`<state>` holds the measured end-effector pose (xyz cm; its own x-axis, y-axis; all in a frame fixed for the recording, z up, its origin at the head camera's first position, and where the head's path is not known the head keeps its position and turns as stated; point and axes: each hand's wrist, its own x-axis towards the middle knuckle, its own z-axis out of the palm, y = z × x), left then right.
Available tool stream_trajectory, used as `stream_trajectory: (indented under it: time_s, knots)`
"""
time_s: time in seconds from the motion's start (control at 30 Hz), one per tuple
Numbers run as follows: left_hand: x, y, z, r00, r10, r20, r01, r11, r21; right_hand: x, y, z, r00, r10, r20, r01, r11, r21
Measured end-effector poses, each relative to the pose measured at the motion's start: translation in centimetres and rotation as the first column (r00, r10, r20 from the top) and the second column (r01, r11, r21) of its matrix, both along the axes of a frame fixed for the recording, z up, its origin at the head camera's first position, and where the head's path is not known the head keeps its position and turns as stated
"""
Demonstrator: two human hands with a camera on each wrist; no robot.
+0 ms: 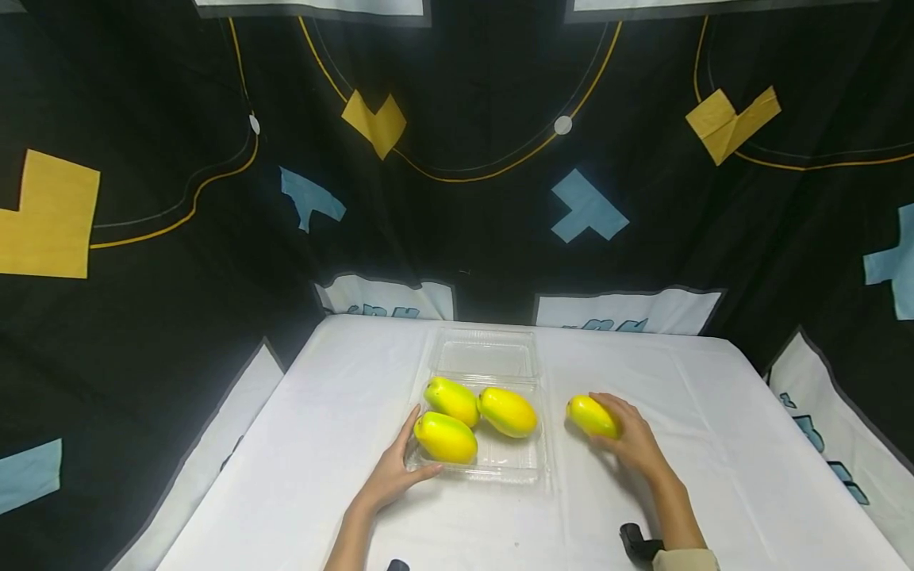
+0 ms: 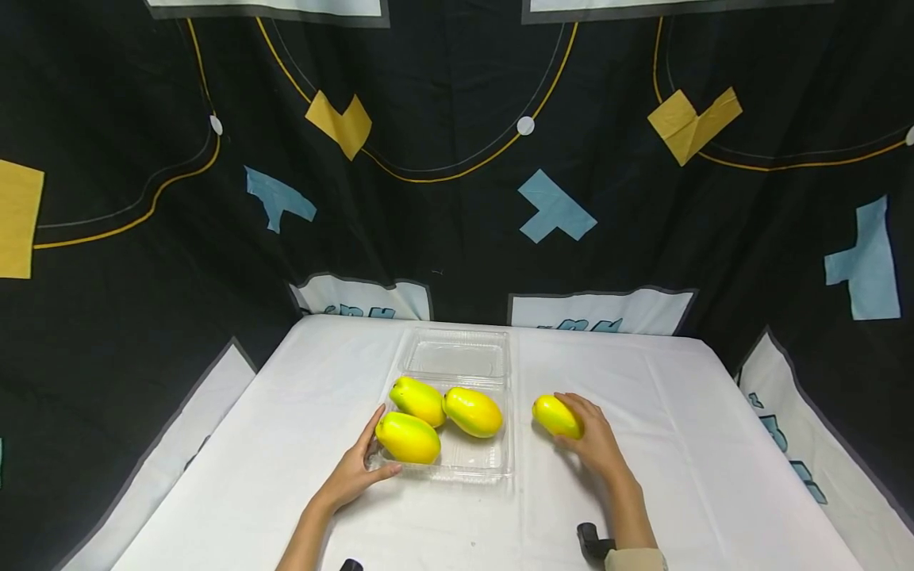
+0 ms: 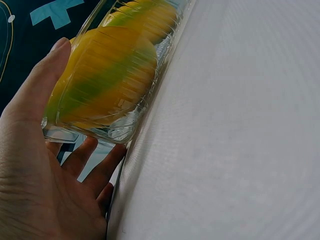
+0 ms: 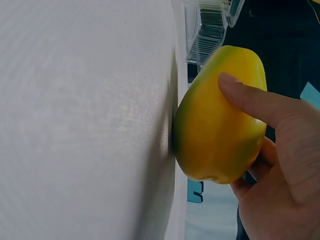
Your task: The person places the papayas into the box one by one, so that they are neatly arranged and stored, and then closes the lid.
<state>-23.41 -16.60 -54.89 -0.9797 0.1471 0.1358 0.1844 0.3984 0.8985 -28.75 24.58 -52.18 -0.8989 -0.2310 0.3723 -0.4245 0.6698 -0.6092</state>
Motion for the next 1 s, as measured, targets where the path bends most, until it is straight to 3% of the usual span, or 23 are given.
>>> stream_trajectory:
  time_s: [0.23, 0.5, 0.67, 1.0]
  knots:
    - [0.0, 0.0, 0.0, 1.0, 0.001, 0.002, -0.001, 1.0, -0.008, 0.3, 0.0, 0.2, 1.0, -0.019, 0.017, 0.019, 1.0, -0.013]
    - [0.1, 0.1, 0.1, 1.0, 0.003, -0.006, -0.003, 1.0, 0.001, 0.7, -0.5, 0.7, 0.992, -0.067, 0.108, 0.068, 0.998, -0.009]
    - [0.0, 0.2, 0.2, 1.0, 0.007, 0.006, -0.007, 1.0, -0.009, 0.9, -0.8, 1.1, 0.992, -0.081, 0.095, 0.084, 0.996, -0.03]
    - [1.9, 0.9, 4.2, 1.0, -0.017, 0.024, 0.017, 1.0, 0.005, 1.9, -2.5, 3.4, 0.999, -0.023, -0.036, 0.02, 0.996, -0.092]
